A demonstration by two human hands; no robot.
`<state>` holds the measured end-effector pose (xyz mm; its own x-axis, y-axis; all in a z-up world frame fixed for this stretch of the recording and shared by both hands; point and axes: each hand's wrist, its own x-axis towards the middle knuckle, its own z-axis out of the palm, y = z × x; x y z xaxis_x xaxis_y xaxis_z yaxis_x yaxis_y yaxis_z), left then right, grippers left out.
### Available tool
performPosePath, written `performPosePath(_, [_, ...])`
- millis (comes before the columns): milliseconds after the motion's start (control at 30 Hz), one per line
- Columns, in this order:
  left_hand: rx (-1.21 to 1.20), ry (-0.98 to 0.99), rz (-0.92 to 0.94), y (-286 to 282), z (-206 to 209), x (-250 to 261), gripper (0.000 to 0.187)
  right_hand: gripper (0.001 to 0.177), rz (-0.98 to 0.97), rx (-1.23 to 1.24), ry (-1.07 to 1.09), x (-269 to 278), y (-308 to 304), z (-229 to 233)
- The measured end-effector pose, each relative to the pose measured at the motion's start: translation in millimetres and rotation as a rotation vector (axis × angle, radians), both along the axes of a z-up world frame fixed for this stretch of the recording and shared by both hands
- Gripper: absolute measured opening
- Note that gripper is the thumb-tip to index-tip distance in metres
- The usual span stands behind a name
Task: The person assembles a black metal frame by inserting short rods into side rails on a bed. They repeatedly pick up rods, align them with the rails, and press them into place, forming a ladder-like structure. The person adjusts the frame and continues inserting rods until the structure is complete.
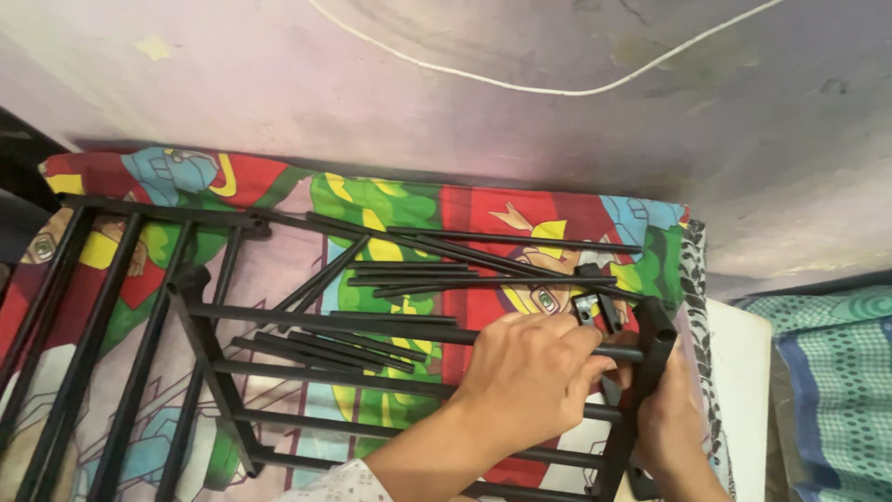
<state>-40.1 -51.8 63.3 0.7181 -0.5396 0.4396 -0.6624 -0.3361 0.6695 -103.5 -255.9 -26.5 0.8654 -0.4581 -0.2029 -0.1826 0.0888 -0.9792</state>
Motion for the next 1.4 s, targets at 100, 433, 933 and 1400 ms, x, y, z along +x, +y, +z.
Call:
performPosePath(100, [-0.051,-0.085,-0.017,1,0,7,0.022,0.048,-0.088,0.206,0.031,7,0,-2])
performPosePath(433, [-0.087,-0.155,1.075,266,-88,59,0.044,0.059,0.129,0.151,-0.172,8,-15,-14])
performPosePath(933, [-0.682,1.201,0.565,310,-175,74,0.047,0.047,0.066,0.375,0.25,42,-46,-23])
performPosePath(1400, [-0.673,1.142,0.453,282,-91,66,0.078,0.049,0.033,0.386,0.127,25,-37,22])
